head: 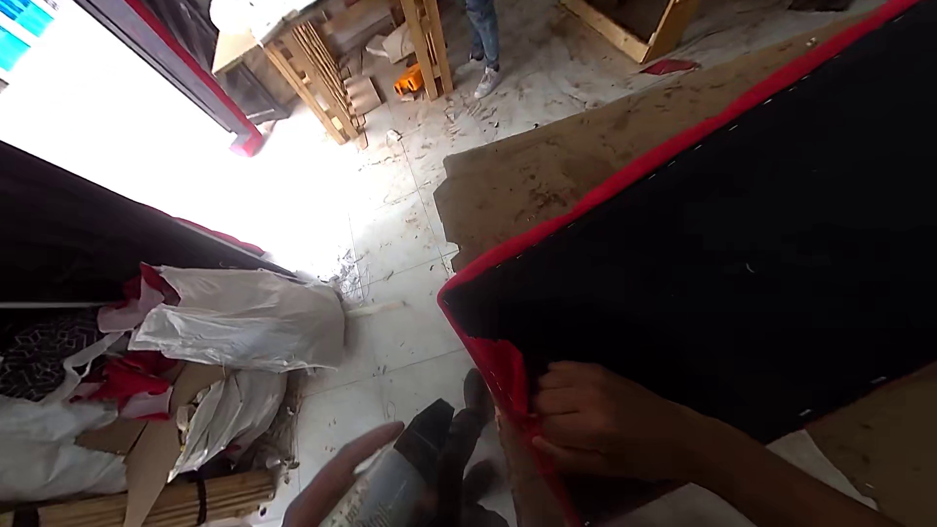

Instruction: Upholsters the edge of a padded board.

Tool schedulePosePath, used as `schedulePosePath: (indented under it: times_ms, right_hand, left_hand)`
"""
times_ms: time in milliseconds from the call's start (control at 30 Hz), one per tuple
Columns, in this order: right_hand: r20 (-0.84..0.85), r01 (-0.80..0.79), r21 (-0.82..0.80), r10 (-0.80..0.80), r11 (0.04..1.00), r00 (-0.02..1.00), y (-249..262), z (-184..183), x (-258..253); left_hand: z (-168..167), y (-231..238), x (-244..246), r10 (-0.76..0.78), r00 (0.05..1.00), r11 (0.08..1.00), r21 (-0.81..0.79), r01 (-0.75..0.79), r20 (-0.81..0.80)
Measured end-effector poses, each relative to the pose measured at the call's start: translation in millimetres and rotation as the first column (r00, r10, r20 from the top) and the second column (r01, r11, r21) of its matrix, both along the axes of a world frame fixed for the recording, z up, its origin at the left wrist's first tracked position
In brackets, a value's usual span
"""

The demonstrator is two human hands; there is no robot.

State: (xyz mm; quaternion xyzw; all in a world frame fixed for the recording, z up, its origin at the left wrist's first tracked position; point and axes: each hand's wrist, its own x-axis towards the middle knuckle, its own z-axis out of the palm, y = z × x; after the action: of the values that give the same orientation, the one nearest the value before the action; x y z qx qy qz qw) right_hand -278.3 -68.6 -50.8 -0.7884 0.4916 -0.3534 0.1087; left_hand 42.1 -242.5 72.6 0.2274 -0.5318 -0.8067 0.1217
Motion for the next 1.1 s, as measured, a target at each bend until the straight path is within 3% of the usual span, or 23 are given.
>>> schedulePosePath:
  times_ms: [33, 133, 233, 300, 400, 467, 567, 600, 633, 667, 733, 767, 933, 1033, 1100]
  right_hand:
    - [0.000, -0.003, 0.007, 0.003, 1.000, 1.000, 0, 0, 1]
    - [0.001, -0.009, 0.003, 0.009, 1.000, 1.000, -3, 1, 1]
    - [-0.003, -0.001, 0.005, 0.001, 1.000, 1.000, -2, 3, -2]
    - [0.006, -0.005, 0.001, 0.005, 1.000, 1.000, 0, 3, 2]
    - [0.006, -0.017, -0.002, 0.017, 1.000, 1.000, -3, 4, -2]
    - [0.000, -0.026, 0.008, 0.026, 1.000, 1.000, -6, 3, -3]
    - [-0.009, -0.016, 0.011, 0.016, 1.000, 1.000, -7, 1, -3]
    - [-0.008, -0.016, 0.005, 0.016, 1.000, 1.000, -7, 1, -2]
    - [-0.007, -0.017, -0.003, 0.017, 1.000, 1.000, -7, 0, -2]
    - [-0.007, -0.018, -0.008, 0.018, 1.000, 1.000, -8, 0, -3]
    - [0.000, -0.022, -0.013, 0.022, 1.000, 1.000, -8, 0, -1]
    - [0.005, -0.025, -0.012, 0.025, 1.000, 1.000, -8, 1, 1]
    - [0.011, 0.014, -0.025, -0.014, 1.000, 1.000, -4, 0, 3]
    - [0.009, 0.005, -0.035, -0.005, 0.999, 1.000, -4, 2, 2]
    - [0.016, 0.002, -0.048, -0.001, 0.999, 1.000, -5, 4, 3]
  left_hand:
    - [-9, -1, 4, -0.006, 1.000, 0.999, -0.033, 0.007, 0.001]
    - [-33, 18, 3, 0.166, 0.986, 0.977, -0.142, -0.160, 0.031]
    - [-40, 12, 11, 0.109, 0.993, 0.968, -0.232, -0.097, 0.039]
    - [-13, 7, 16, 0.045, 0.997, 0.966, -0.256, -0.028, 0.062]
    - [23, -4, 9, -0.024, 1.000, 0.907, -0.420, 0.026, 0.011]
    - [49, 7, -7, 0.100, 0.994, 0.871, -0.480, -0.106, -0.037]
    - [85, 13, -30, 0.192, 0.953, 0.855, -0.437, -0.280, -0.236]
    - [100, 20, -47, 0.303, 0.904, 0.791, -0.450, -0.414, -0.300]
    - [114, 25, -70, 0.436, 0.832, 0.660, -0.506, -0.555, -0.344]
    - [121, 21, -74, 0.451, 0.817, 0.631, -0.518, -0.577, -0.360]
    - [111, -17, -31, 0.124, 0.959, 0.805, -0.539, -0.248, -0.256]
    - [96, -32, -18, 0.039, 0.982, 0.820, -0.556, -0.137, -0.184]
    - [23, -38, 10, -0.073, 0.995, 0.823, -0.559, 0.100, 0.070]
    - [25, -18, 0, -0.148, 0.951, 0.744, -0.603, 0.288, 0.272]
    - [32, 7, -26, -0.127, 0.927, 0.754, -0.574, 0.321, 0.352]
